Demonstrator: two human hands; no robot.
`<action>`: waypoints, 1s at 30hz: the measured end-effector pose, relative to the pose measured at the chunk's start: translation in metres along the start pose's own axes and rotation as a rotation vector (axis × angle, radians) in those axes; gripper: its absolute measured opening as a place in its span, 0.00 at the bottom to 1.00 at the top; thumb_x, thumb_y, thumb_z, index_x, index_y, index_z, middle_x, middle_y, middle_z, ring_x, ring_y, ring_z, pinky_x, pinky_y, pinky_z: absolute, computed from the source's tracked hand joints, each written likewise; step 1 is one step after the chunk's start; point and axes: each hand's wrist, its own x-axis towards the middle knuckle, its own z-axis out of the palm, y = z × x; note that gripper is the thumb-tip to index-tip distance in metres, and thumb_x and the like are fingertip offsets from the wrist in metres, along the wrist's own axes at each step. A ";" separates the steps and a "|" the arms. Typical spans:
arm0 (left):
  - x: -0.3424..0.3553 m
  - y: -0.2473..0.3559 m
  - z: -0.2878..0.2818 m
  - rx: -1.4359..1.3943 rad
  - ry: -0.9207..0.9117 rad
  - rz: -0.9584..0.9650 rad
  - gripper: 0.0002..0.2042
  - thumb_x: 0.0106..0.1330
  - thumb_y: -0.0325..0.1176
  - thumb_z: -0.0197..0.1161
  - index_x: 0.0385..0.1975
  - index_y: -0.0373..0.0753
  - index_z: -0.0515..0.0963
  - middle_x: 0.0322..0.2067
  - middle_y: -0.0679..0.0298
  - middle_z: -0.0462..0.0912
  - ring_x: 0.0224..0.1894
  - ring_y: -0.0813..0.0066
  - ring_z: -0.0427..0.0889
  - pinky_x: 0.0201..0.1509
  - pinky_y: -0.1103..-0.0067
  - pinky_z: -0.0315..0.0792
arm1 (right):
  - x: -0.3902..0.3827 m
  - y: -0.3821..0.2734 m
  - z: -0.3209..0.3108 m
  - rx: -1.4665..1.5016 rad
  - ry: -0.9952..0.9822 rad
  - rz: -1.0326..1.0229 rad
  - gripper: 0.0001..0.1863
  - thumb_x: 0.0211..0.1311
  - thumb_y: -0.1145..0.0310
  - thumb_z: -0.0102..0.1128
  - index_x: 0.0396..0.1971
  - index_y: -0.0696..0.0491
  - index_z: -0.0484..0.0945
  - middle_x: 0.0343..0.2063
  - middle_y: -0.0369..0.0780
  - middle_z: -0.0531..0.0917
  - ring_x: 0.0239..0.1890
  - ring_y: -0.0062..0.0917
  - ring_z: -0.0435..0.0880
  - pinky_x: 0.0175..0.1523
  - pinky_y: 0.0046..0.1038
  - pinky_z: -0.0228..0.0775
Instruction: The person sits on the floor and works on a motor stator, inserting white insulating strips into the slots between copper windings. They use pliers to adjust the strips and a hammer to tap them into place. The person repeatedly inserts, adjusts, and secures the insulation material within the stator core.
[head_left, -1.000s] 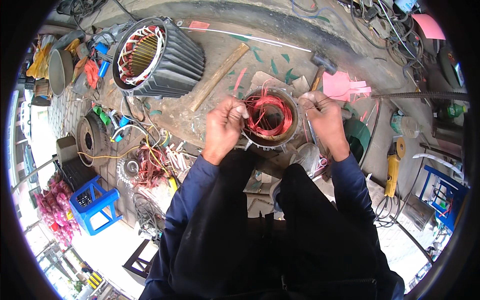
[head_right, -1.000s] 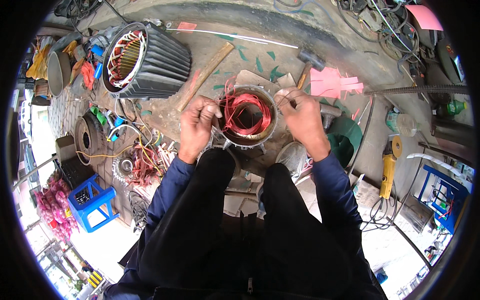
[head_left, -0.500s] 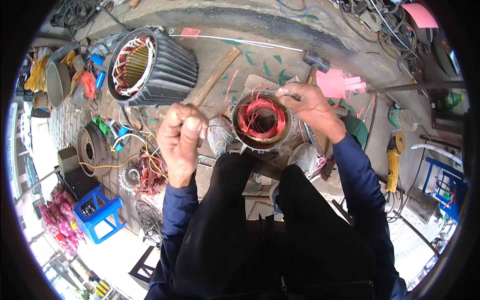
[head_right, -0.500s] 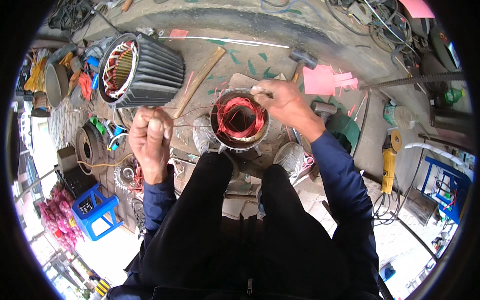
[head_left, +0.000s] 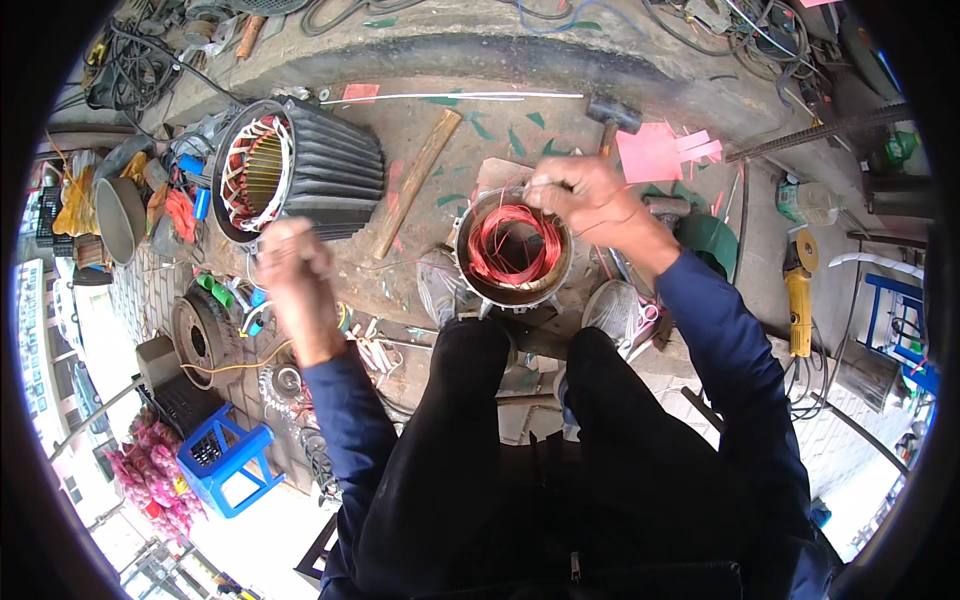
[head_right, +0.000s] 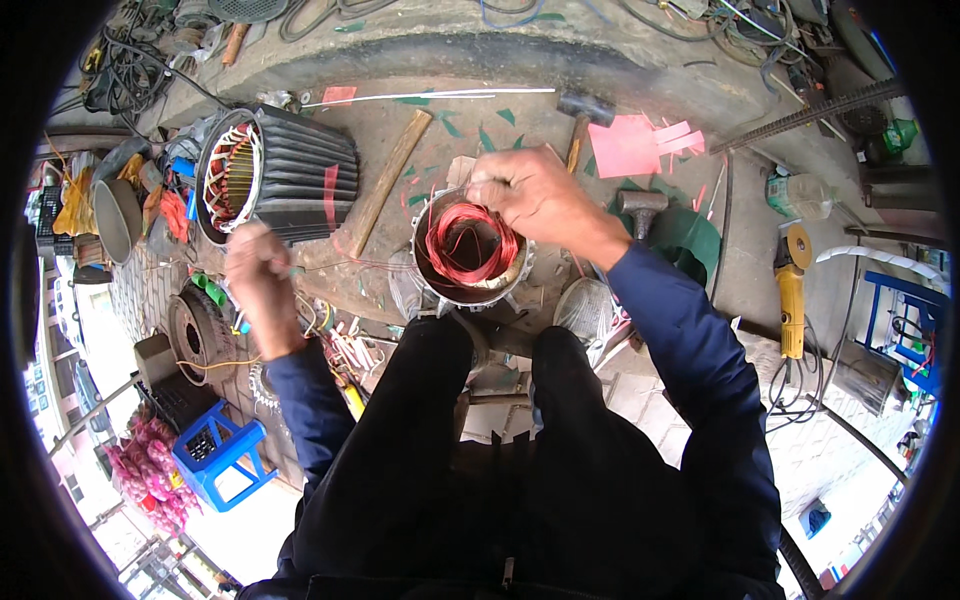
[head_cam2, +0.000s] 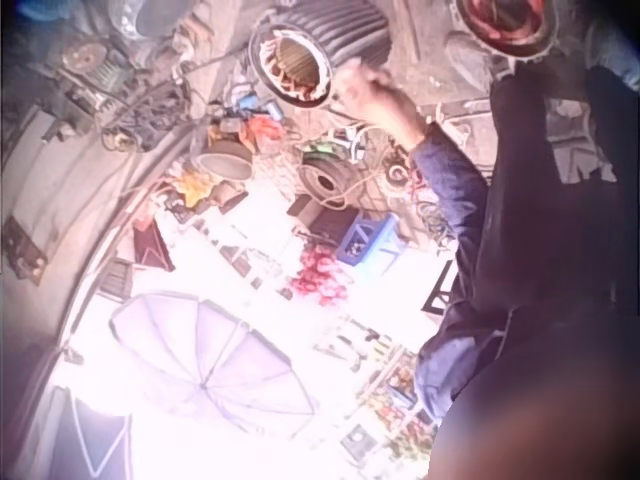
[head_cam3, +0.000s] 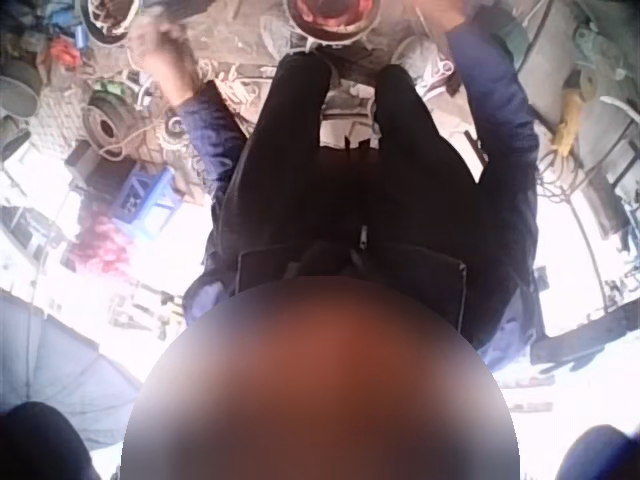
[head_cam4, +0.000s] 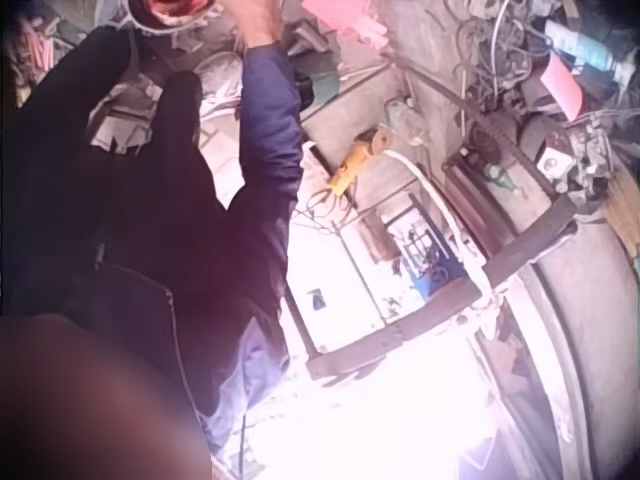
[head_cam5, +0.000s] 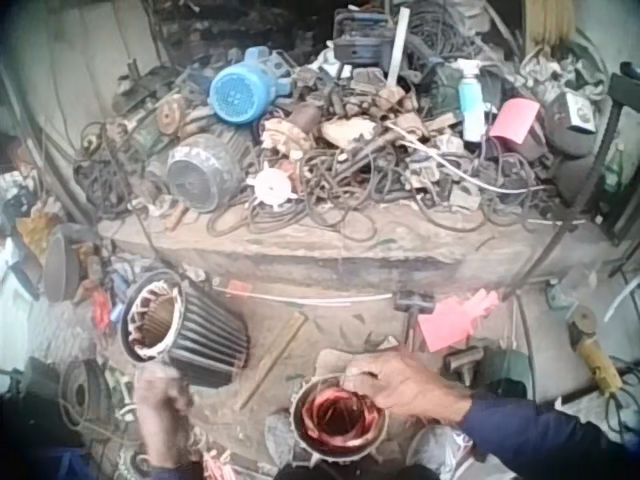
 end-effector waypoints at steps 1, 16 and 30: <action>0.001 -0.025 0.008 0.112 0.028 -0.077 0.06 0.75 0.32 0.64 0.38 0.38 0.83 0.22 0.74 0.72 0.21 0.84 0.66 0.25 0.83 0.61 | 0.000 -0.006 -0.005 0.075 0.047 0.011 0.07 0.68 0.71 0.67 0.33 0.59 0.82 0.28 0.45 0.86 0.31 0.35 0.86 0.39 0.35 0.76; 0.002 -0.091 0.109 0.755 -0.761 0.307 0.07 0.64 0.26 0.72 0.41 0.36 0.86 0.38 0.58 0.90 0.42 0.60 0.89 0.49 0.71 0.81 | 0.011 -0.105 -0.076 0.483 0.363 -0.220 0.07 0.75 0.69 0.62 0.38 0.54 0.86 0.26 0.34 0.83 0.22 0.13 0.73 0.27 0.20 0.62; 0.014 -0.091 0.108 0.208 -0.512 -0.215 0.03 0.75 0.26 0.65 0.41 0.34 0.81 0.32 0.69 0.85 0.34 0.83 0.81 0.40 0.82 0.77 | 0.031 0.038 0.006 -0.092 -0.166 0.185 0.11 0.67 0.70 0.66 0.45 0.59 0.88 0.40 0.44 0.91 0.43 0.30 0.89 0.51 0.33 0.80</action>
